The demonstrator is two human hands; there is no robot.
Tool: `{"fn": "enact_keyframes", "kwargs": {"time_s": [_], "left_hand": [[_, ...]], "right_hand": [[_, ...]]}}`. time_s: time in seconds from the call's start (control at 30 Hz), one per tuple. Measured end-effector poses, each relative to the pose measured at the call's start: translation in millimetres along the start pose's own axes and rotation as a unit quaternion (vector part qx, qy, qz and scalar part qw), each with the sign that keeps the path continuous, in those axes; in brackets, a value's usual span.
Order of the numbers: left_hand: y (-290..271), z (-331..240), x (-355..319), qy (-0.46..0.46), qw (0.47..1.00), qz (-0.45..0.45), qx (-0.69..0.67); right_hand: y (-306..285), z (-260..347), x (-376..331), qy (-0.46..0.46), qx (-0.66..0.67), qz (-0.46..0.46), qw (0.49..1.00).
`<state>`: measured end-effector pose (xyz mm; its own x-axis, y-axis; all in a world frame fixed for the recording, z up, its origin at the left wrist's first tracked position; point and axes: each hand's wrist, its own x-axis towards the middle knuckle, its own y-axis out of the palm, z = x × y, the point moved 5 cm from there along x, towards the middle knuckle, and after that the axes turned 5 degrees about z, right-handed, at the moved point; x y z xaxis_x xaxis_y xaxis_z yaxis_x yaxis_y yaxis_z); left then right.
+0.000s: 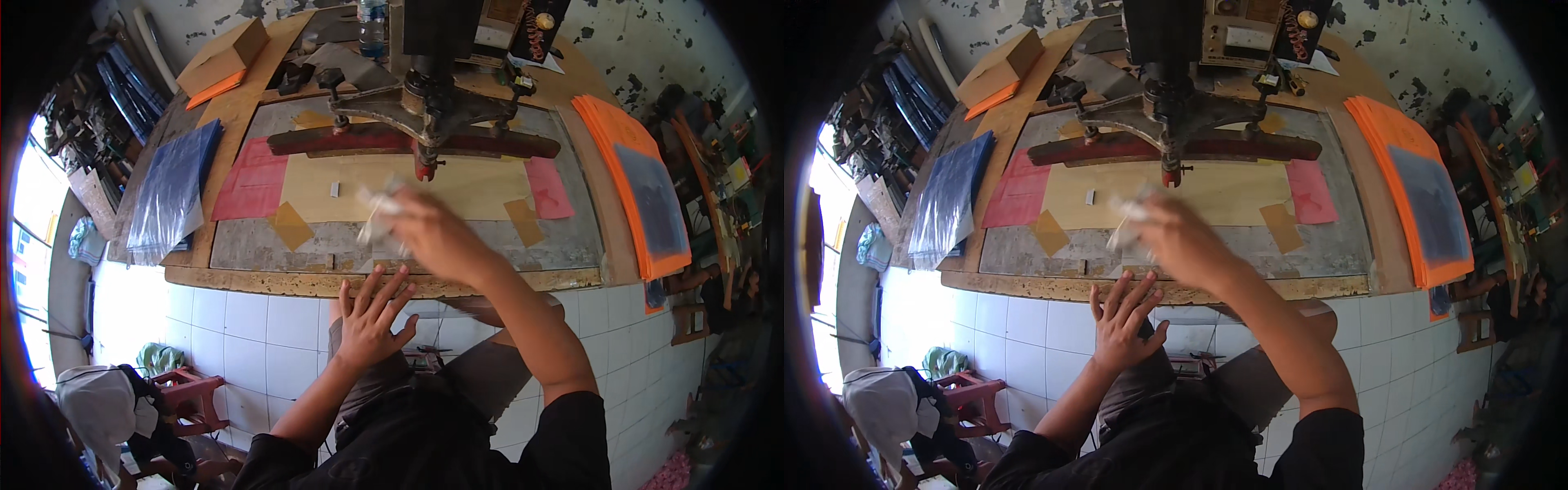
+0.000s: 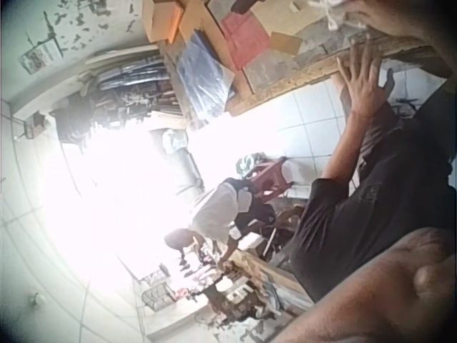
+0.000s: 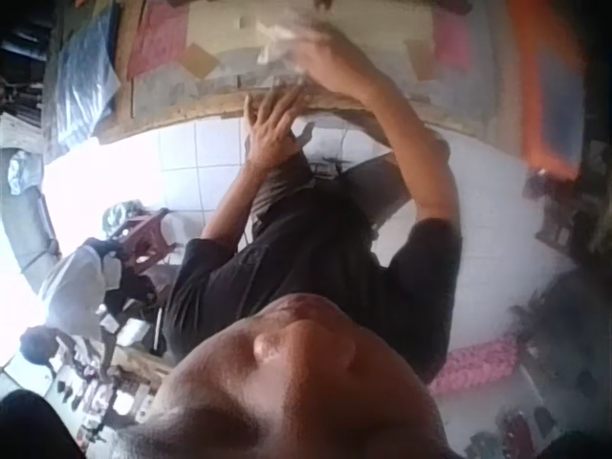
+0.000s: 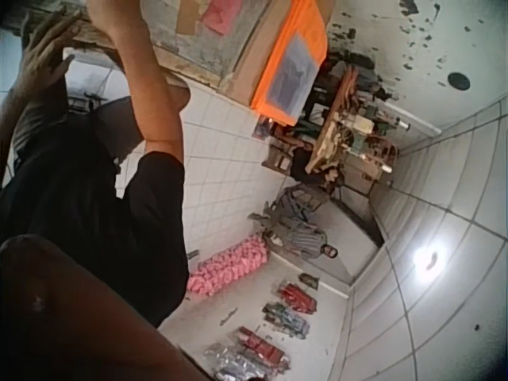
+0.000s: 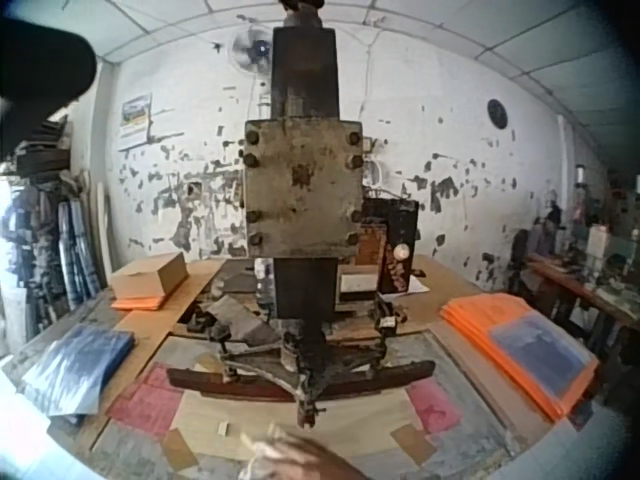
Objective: The person wipes a industrial printing or stamping workstation using a white cloth, cleaning various surfaces and components by hand.
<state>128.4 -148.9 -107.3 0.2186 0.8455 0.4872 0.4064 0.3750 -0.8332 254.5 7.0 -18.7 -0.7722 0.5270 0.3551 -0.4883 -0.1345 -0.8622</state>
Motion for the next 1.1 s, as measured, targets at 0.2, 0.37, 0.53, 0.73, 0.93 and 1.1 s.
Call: {"fn": "enact_keyframes", "kwargs": {"time_s": [0.2, 0.37, 0.53, 0.73, 0.93, 1.1], "left_hand": [[-4, -3, 3, -0.007, 1.0, 0.011, 0.004], [1, 1, 0, -0.013, 1.0, 0.017, -0.006], [-6, -5, 4, -0.01, 1.0, 0.012, -0.002], [0, -4, 2, -0.016, 1.0, 0.005, -0.008], [-13, -8, 9, -0.023, 0.999, 0.026, -0.023], [-41, 0, 29, -0.026, 0.997, 0.061, -0.037]], "right_hand": [[-14, -32, 4, 0.218, 0.09, 0.056, 0.97], [11, 13, -18, -0.047, 0.002, -0.034, 0.998], [-30, -49, -35, 0.177, -0.01, -0.057, 0.983], [-7, 10, -47, 0.018, -0.008, -0.049, 0.999], [-75, -75, -99, 0.316, 0.042, -0.021, 0.948], [-65, -41, -128, 0.269, -0.062, -0.073, 0.958]]}}
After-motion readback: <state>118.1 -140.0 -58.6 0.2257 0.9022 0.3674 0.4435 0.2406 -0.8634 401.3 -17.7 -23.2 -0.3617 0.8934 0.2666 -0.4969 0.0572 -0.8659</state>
